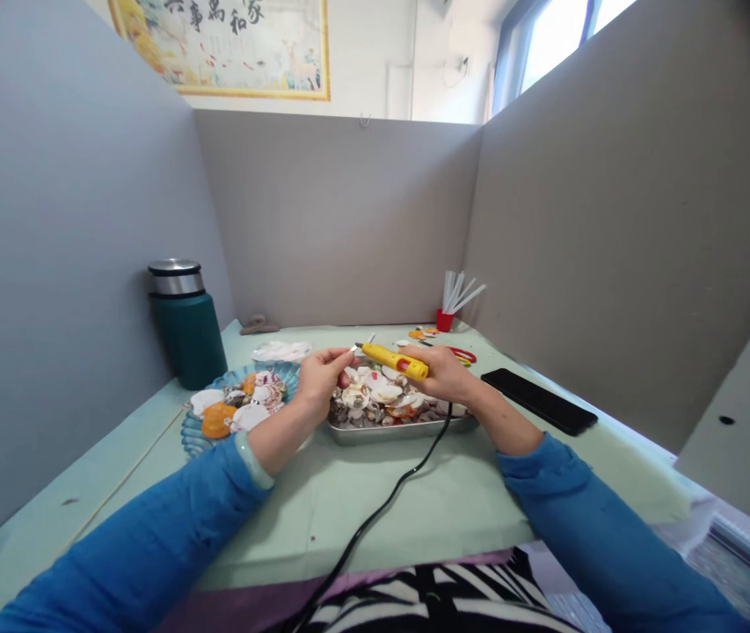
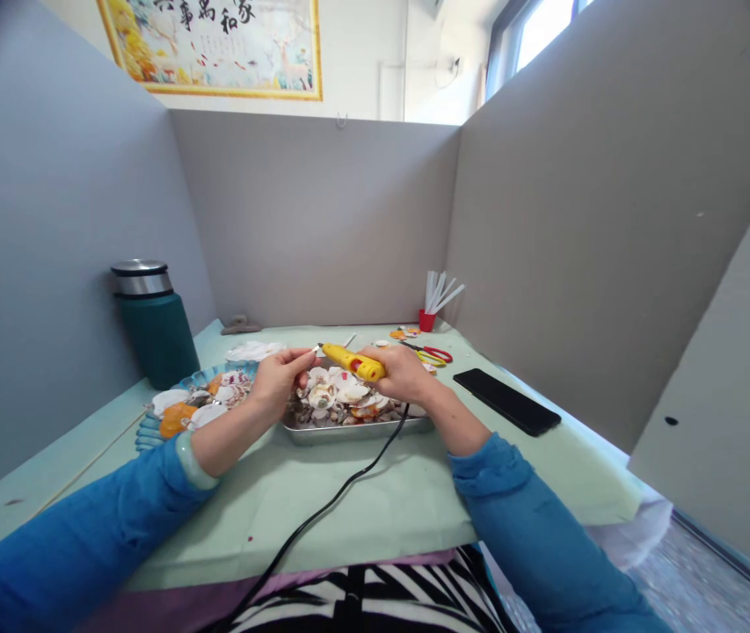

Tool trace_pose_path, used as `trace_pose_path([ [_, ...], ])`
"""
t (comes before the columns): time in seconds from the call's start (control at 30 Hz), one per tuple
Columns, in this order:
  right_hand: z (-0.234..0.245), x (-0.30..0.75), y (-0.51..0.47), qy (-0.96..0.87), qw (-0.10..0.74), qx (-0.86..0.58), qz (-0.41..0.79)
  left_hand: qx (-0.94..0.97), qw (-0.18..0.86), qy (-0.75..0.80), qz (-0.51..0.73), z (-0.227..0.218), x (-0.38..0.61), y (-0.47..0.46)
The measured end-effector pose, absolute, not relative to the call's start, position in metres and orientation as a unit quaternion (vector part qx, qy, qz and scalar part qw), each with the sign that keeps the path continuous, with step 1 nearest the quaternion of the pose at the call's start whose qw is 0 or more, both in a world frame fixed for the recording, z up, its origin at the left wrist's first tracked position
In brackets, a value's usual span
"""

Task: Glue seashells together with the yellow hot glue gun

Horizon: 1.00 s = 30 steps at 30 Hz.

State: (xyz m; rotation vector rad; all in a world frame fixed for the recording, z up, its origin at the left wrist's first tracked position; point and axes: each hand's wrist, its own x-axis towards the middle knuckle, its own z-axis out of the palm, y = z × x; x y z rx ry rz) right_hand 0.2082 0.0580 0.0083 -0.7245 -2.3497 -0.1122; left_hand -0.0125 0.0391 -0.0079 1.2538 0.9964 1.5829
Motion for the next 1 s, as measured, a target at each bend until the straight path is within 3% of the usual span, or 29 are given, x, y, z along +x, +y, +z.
trace_pose_path([
  [1.0, 0.0092, 0.2061, 0.0545, -0.901, 0.322, -0.286, -0.052, 0.508, 0.423, 0.405, 0.632, -0.0101, -0.0129, 0.0403],
])
